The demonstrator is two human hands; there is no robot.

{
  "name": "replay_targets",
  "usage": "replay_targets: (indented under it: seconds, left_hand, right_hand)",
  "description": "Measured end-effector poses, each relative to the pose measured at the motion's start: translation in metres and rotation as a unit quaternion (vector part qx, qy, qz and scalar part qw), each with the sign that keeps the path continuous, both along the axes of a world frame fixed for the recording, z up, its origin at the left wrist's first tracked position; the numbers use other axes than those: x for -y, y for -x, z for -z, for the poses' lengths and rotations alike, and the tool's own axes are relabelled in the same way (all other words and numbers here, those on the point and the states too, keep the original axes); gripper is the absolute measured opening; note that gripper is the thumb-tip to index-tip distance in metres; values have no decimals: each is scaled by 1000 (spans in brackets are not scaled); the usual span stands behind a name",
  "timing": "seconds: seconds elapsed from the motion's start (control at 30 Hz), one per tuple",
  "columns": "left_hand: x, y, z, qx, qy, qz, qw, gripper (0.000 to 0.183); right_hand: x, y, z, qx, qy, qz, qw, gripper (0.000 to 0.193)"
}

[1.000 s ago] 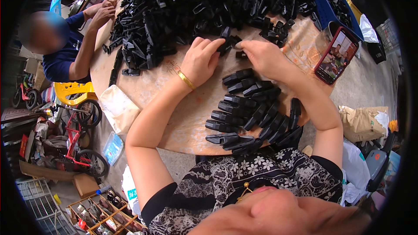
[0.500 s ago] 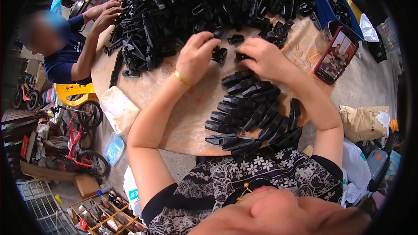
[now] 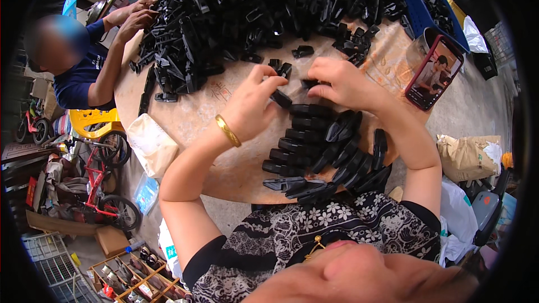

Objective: The person assembles black plastic components by hand, fitting plastic pieces together and stacking the assembled parts on the table.

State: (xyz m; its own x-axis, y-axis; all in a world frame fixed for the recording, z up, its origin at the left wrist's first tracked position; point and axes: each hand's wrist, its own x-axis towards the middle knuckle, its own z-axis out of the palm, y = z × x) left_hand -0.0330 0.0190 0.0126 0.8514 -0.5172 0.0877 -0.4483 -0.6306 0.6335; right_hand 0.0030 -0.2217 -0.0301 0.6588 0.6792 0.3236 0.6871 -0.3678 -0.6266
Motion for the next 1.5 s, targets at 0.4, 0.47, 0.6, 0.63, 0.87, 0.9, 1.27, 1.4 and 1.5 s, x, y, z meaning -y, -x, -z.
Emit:
replay_targets:
  seconds: [0.4, 0.47, 0.6, 0.63, 0.87, 0.9, 1.27, 1.4, 1.5]
  left_hand:
    - [12, -9, 35, 101, -9, -20, 995, 22]
    - [10, -8, 33, 17, 27, -65, 997, 21]
    - [7, -11, 30, 15, 24, -55, 998, 20]
    - [7, -11, 30, 24, 16, -50, 998, 19]
    - [11, -12, 35, 30, 35, -32, 998, 19]
    - [12, -11, 35, 30, 35, -34, 998, 19]
    - [14, -10, 33, 62, 17, -32, 997, 17]
    - [12, -9, 35, 53, 25, -36, 998, 18]
    - [13, -10, 34, 78, 35, -11, 996, 19]
  right_hand:
    - [-4, 10, -8, 106, 22, 36, 993, 20]
    - [0, 9, -10, 117, 40, 44, 991, 19]
    - [5, 7, -12, 118, 56, 32, 991, 19]
    - [5, 7, -13, 112, 62, 26, 991, 18]
    - [-9, 7, -5, 92, -1, 4, 996, 21]
    - [-8, 10, -5, 119, 4, 23, 993, 19]
    - [12, 9, -16, 116, 70, 35, 990, 17]
    - [10, 15, -22, 114, 75, 21, 990, 21]
    - [8, 13, -18, 108, 71, 25, 991, 19]
